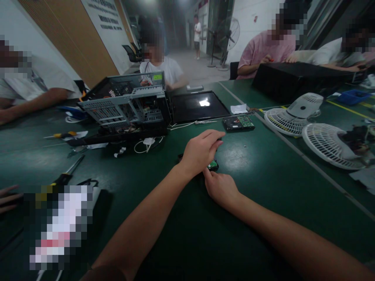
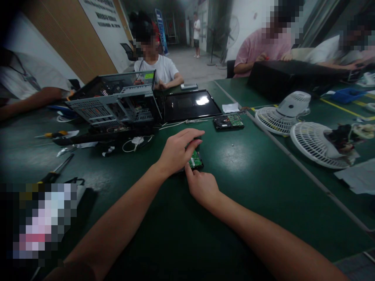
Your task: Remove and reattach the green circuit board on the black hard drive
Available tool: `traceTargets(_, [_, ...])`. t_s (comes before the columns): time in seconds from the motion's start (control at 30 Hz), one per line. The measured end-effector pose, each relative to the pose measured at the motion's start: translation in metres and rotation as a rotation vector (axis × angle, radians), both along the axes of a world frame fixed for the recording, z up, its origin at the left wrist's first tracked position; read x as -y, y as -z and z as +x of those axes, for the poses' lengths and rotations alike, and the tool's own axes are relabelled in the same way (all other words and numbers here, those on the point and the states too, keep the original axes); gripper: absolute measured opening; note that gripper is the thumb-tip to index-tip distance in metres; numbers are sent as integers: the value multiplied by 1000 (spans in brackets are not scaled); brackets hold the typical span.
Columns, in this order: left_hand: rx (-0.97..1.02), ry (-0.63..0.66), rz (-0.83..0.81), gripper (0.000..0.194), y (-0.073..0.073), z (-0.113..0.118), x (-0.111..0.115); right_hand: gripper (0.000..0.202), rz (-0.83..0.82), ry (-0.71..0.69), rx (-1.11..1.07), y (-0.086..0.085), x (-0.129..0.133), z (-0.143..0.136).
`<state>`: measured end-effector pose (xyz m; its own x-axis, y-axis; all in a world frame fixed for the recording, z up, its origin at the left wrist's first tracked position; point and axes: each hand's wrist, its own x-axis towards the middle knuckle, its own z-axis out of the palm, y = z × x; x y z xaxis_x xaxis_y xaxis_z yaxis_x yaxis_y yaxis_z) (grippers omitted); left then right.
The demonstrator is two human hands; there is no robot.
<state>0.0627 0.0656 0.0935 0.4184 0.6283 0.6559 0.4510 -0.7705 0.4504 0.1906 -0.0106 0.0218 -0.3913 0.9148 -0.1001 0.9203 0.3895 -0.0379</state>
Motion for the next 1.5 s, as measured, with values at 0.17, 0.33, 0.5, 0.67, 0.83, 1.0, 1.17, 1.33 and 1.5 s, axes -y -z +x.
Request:
traceTargets(0.17, [-19,-1,-8,27,-1,0,1,39,4,-17,-7,0,0,0])
traceTargets(0.33, [23,0,60,23,4,1,-1,38,30,-7,-1,1,0,0])
traceTargets(0.5, [36,-55,85,25,6,0,-3,41,15,-16,4,-1,0,0])
traceTargets(0.67, [46,-66,9,40,2,-1,-2,44,-17,-10,9,-3,-1,0])
traceTargets(0.83, [55,-65,-2,33,1,-1,-1,49,4,-5,8,-1,0,-1])
traceTargets(1.0, [14,-63,33,20,2,-1,-2,46,21,-9,0,2,-1,0])
traceTargets(1.17, [3,-70,102,17,4,0,-2,41,20,-1,6,2,-1,0])
traceTargets(1.33, [3,-103,158,21,8,1,-2,38,17,-7,-14,1,-1,1])
traceTargets(1.5, [-5,-91,167,22,8,1,-3,36,26,-12,-23,1,-1,1])
